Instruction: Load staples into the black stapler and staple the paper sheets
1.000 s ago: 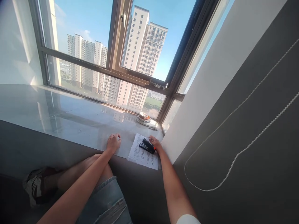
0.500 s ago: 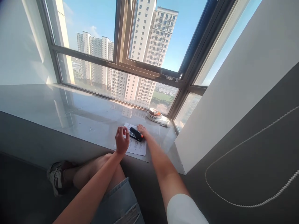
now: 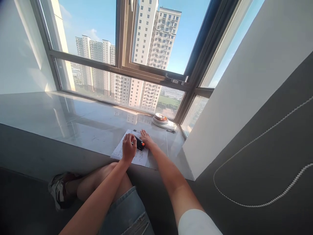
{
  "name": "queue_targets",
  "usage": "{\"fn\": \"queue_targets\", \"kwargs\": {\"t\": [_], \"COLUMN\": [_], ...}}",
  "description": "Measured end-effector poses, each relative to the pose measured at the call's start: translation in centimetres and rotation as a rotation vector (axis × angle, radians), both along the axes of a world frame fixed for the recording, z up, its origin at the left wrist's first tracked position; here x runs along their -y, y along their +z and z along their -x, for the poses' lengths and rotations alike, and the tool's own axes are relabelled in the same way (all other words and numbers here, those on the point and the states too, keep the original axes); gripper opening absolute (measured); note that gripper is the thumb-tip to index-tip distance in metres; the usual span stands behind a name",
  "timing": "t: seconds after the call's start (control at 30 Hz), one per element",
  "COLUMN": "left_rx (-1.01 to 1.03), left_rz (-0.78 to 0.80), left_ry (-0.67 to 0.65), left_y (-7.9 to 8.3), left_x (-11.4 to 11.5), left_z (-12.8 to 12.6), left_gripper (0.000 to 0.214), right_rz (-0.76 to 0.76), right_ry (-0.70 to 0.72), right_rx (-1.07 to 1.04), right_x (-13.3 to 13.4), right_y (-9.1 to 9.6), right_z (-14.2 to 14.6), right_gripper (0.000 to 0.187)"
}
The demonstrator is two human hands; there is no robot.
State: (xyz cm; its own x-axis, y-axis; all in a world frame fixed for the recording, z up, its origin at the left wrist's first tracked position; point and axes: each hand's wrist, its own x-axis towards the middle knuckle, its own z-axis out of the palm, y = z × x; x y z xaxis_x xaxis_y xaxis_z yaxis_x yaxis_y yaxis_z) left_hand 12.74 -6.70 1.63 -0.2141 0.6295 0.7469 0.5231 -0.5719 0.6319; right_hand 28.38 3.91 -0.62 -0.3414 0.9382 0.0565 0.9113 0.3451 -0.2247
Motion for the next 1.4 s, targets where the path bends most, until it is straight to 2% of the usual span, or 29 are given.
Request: {"fn": "queue_targets", "kwargs": {"t": [0.17, 0.23, 0.4, 0.5, 0.57, 0.7, 0.8, 0.87, 1.0, 1.2, 1.33, 1.4], "left_rx": [-0.182, -0.299, -0.551, -0.652, -0.695, -0.731, -0.728, -0.725, -0.708, -0.634, -0.566, -0.480], "left_rz": [0.172, 0.269, 0.361, 0.402, 0.410, 0.402, 0.407, 0.414, 0.420, 0.417, 0.379, 0.316], "left_ry": [0.034, -0.002, -0.292, -0.323, -0.300, -0.274, -0.307, -0.328, -0.357, -0.426, -0.482, -0.451], "left_y": [-0.9, -1.5, -2.6, -2.8, -2.8, -2.7, -3.0, -3.3, -4.0, -3.9, -3.5, -3.2], "left_x": [-0.4, -0.7, -1.3, -1.2, -1.0, -0.7, -1.0, -1.4, -2.2, -2.7, -2.8, -2.7], "left_z": [0.2, 0.2, -0.1, -0.3, -0.4, -0.5, -0.5, -0.4, -0.3, 0.0, 0.4, 0.5], "left_gripper": [0.013, 0.014, 0.025, 0.028, 0.032, 0.035, 0.037, 0.037, 0.036, 0.040, 0.029, 0.029], "right_rz": [0.002, -0.025, -0.163, -0.286, -0.327, -0.284, -0.230, -0.195, -0.157, -0.077, -0.044, -0.026], "right_ry": [-0.046, -0.101, -0.284, -0.404, -0.388, -0.156, -0.202, -0.261, -0.347, -0.573, -0.573, -0.560], "right_rx": [0.028, 0.006, -0.080, -0.165, -0.246, -0.321, -0.216, -0.146, -0.072, -0.029, -0.067, -0.080], "right_x": [2.5, 3.2, 4.8, 6.6, 8.5, 13.3, 16.5, 17.9, 18.4, 17.8, 17.8, 17.9], "right_y": [-0.4, -0.4, 0.4, 0.9, 0.8, 0.1, -0.3, -0.6, -0.9, -0.6, -0.4, -0.2], "right_z": [-6.3, -8.1, -9.8, -10.0, -10.2, -10.4, -11.0, -11.7, -12.4, -11.6, -11.7, -11.7], "right_gripper": [0.058, 0.055, 0.044, 0.044, 0.050, 0.052, 0.064, 0.059, 0.052, 0.060, 0.062, 0.063]}}
